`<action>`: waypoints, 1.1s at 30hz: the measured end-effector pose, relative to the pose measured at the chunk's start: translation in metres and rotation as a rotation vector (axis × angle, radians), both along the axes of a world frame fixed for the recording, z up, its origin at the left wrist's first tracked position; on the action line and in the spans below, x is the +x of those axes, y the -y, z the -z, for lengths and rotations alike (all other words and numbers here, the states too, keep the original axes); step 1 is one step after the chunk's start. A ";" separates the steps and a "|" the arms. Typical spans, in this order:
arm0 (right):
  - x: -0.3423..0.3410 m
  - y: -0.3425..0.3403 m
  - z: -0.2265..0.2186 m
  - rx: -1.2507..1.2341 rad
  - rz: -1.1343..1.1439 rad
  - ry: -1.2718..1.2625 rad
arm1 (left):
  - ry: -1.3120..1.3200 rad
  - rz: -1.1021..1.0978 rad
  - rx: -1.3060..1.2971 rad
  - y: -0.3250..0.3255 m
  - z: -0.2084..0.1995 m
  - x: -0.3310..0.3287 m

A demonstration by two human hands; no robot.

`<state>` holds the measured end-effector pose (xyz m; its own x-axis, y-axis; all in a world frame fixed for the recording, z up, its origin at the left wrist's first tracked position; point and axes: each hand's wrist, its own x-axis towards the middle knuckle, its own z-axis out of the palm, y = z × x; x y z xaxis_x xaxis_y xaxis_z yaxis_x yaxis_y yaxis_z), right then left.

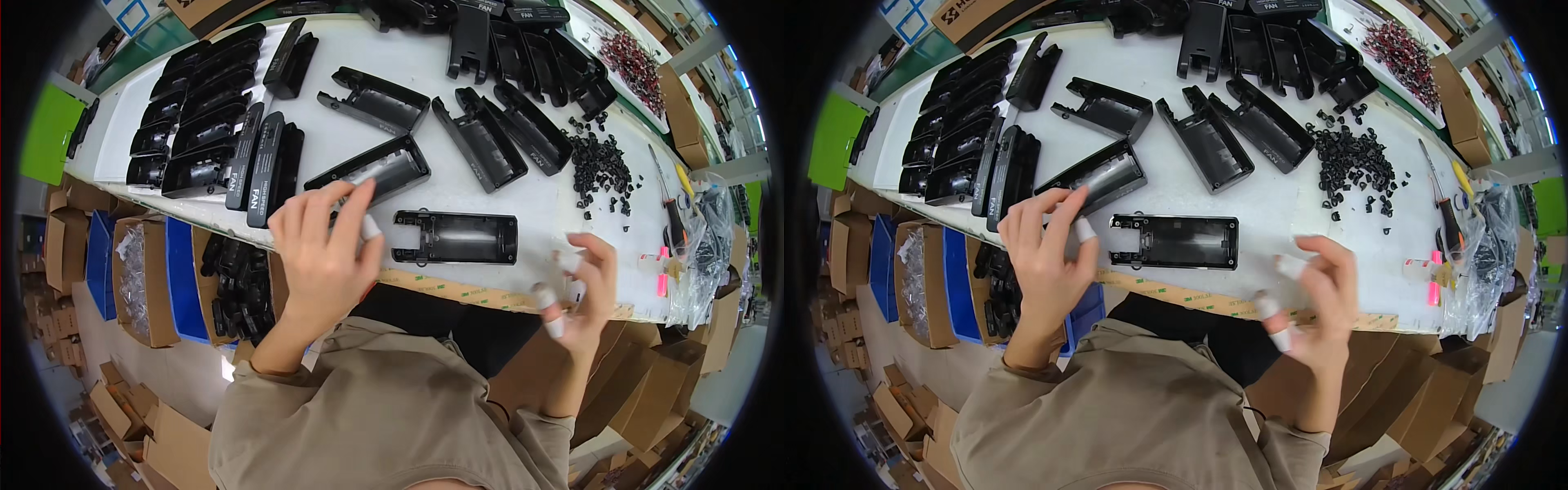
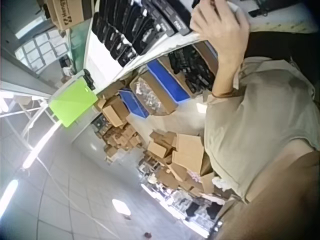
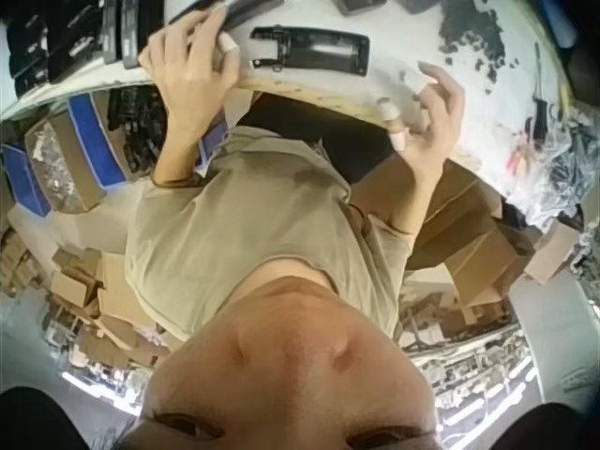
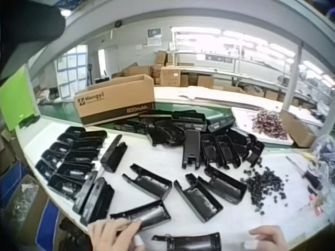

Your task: The person assembles small plastic electronic housings by applying adhesive from a bottle and inserting small plastic parts into them by hand.

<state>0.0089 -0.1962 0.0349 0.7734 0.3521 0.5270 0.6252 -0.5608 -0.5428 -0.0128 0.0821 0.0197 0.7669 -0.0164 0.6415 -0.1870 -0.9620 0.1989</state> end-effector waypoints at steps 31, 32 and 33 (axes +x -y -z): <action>0.045 -0.088 -0.008 0.283 -0.338 -0.263 | 0.301 0.702 -0.224 0.038 -0.015 -0.020; 0.044 -0.075 -0.011 0.281 -0.250 -0.233 | 0.262 0.735 -0.243 0.038 -0.014 -0.018; 0.048 -0.056 -0.002 0.313 -0.183 -0.161 | 0.223 0.768 -0.260 0.039 -0.013 -0.015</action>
